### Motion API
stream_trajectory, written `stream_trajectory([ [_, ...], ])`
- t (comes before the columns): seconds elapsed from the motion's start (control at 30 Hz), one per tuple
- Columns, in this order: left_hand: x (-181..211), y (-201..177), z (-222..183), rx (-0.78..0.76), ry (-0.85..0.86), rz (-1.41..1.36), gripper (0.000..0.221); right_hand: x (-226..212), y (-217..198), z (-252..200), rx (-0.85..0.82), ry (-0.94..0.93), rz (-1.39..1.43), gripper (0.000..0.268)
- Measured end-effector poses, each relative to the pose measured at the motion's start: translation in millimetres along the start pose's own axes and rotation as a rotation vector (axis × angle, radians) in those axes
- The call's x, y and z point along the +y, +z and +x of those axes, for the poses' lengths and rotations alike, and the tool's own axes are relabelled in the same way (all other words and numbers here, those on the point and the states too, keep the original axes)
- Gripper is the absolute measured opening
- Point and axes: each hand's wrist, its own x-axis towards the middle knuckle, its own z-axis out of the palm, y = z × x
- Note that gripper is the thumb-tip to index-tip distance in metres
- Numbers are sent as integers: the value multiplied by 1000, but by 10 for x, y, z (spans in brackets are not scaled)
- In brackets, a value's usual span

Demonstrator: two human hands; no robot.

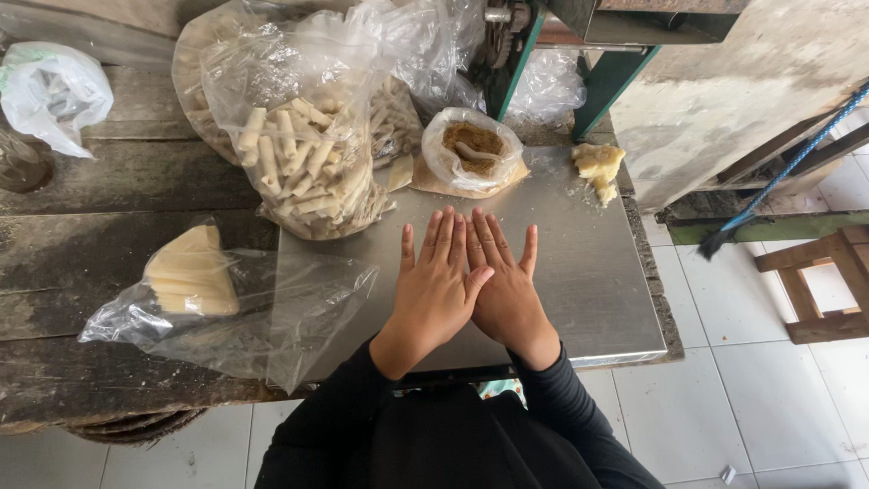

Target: The person removes thin triangular dough sheets from a plastic bag and folds each sheet in half by hand, then places the folded pieces into a growing stack on the metal table. The person repeats this folding and stacking process for many sheets.

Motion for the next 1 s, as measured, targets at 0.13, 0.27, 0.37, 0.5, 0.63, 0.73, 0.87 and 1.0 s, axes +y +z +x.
stream_trajectory([
  [0.13, 21, -5, -14, 32, -1, -11, 78, -8, -4, -18, 13, 0, -1, 67],
  [0.27, 29, -10, -9, 40, 4, -2, 77, -1, -1, -19, 26, -5, 6, 67],
  [0.37, 34, -18, -16, 38, 6, 5, 77, 1, 0, -21, 34, -6, 6, 67],
  [0.5, 37, -21, -21, 38, 8, 7, 77, 2, -8, -30, 28, 3, 19, 67],
  [0.63, 36, -21, -21, 39, 7, -2, 77, -7, -18, -33, 24, 1, 6, 68],
  [0.73, 36, -24, -22, 28, 1, -6, 78, -14, -28, -26, 26, -1, 22, 68],
  [0.87, 22, -41, -39, 31, 4, 7, 79, -33, -61, -26, 38, -11, 25, 68],
  [1.0, -1, -74, -73, 65, 26, -2, 80, -35, -118, -26, 35, -2, 59, 67],
])
